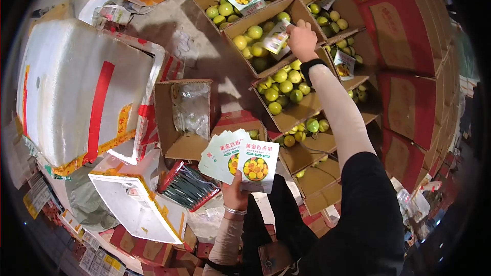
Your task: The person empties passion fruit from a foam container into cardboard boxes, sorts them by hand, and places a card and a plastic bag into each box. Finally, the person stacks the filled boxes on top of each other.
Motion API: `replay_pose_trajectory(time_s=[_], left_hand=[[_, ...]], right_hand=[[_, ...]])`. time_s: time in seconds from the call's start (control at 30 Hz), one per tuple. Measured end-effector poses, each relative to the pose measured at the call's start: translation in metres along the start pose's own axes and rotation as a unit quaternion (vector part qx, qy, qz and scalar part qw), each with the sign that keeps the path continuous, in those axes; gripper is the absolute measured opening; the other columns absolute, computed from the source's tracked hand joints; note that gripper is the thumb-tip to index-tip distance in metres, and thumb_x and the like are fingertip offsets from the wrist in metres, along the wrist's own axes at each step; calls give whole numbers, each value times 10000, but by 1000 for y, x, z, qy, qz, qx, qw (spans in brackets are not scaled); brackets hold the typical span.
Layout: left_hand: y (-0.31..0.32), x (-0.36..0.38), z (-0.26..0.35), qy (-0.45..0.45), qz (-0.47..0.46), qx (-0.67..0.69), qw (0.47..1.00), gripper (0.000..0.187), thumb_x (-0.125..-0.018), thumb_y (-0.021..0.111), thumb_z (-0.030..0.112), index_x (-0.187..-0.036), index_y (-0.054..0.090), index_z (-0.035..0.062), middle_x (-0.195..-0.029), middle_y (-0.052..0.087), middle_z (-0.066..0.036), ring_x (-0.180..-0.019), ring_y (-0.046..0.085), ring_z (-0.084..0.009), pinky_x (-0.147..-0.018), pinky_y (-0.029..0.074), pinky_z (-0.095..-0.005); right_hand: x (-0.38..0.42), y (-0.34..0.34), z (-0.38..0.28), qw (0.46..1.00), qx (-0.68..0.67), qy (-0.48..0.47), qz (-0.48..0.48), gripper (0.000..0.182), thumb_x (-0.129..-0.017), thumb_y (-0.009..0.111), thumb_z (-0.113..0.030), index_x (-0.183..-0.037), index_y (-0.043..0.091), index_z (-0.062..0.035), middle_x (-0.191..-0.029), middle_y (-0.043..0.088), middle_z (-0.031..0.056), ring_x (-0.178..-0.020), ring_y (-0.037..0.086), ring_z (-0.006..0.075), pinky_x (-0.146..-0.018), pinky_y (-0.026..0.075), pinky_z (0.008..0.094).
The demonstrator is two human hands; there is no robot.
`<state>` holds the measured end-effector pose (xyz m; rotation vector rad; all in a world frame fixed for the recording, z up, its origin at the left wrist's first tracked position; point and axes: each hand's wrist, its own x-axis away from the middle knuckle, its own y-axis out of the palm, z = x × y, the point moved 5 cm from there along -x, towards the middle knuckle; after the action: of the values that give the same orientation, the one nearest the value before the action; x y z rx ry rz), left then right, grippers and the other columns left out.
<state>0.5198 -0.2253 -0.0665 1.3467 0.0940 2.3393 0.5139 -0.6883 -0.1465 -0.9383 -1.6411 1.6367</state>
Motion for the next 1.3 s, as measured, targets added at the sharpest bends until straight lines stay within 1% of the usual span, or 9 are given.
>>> replay_pose_trajectory(time_s=[0.33, 0.47, 0.6, 0.83, 1.0, 1.07, 1.13, 1.23, 1.3], left_hand=[[74, 24, 53, 4, -61, -46, 997, 421, -915, 559, 109, -1304, 417, 38, -1224, 533, -78, -1069, 542, -174, -883, 468, -297], [126, 26, 38, -39, -96, -25, 994, 456, -893, 562, 25, -1318, 397, 23, -1262, 506, -87, -1115, 526, -188, -947, 435, -316], [183, 30, 6, -61, -171, -22, 983, 436, -894, 561, 48, -1304, 414, 67, -1214, 541, -71, -1074, 558, -197, -881, 493, -332], [212, 3, -28, -42, -220, -66, 972, 434, -910, 538, 94, -1316, 392, 45, -1218, 540, -119, -1016, 607, -259, -770, 575, -363], [183, 22, -44, -97, -190, -168, 962, 454, -909, 531, 87, -1335, 377, 56, -1249, 521, -114, -1063, 587, -263, -828, 547, -389], [164, 24, -50, -100, -203, -159, 961, 458, -906, 529, 77, -1335, 373, 60, -1255, 515, -107, -1070, 583, -268, -825, 547, -398], [142, 25, -54, -125, -182, -184, 958, 446, -905, 524, 66, -1328, 381, 61, -1249, 518, -106, -1070, 583, -272, -824, 547, -398], [131, 31, -57, -126, -183, -203, 954, 431, -909, 512, 55, -1321, 387, 63, -1239, 523, -102, -1056, 590, -273, -824, 548, -407], [123, 40, -57, -132, -168, -201, 956, 436, -903, 521, 45, -1319, 395, 73, -1217, 537, -94, -1031, 601, -260, -811, 556, -404]], right_hand=[[201, -140, 31, 977, -168, 76, -111, 520, -705, 746, -389, -1074, 603, -52, -942, 567, 130, -930, 557, 295, -751, 492, 376], [273, -197, 17, 786, -450, 229, -357, 620, -744, 681, -569, -958, 655, 12, -780, 657, 156, -706, 632, 232, -671, 495, 338], [329, -182, 77, 795, -438, 345, -239, 550, -782, 659, -528, -745, 653, 21, -570, 580, 161, -513, 561, 217, -543, 464, 378], [334, -68, 265, 768, -464, 436, -72, 215, -818, 631, -147, -929, 627, 37, -679, 617, 57, -560, 536, 121, -487, 425, 301], [375, -86, 280, 685, -522, 507, -33, 725, -767, 654, -60, -1387, 284, 7, -950, 630, 78, -549, 540, 105, -422, 411, 229], [422, -78, 295, 817, -364, 446, -1, 800, -774, 669, -112, -1425, 215, -7, -1021, 634, 125, -698, 608, 184, -553, 499, 302], [452, -89, 297, 804, -303, 512, 11, 787, -756, 705, -185, -1393, 285, 7, -1114, 585, 247, -1012, 588, 358, -853, 476, 373], [438, -137, 266, 879, -108, 464, 38, 740, -766, 716, -281, -1337, 356, 22, -1047, 598, 245, -949, 581, 394, -818, 476, 406], [417, -140, 210, 869, -267, 413, -56, 638, -761, 688, -474, -1110, 558, 44, -950, 614, 250, -894, 597, 384, -774, 482, 419]])
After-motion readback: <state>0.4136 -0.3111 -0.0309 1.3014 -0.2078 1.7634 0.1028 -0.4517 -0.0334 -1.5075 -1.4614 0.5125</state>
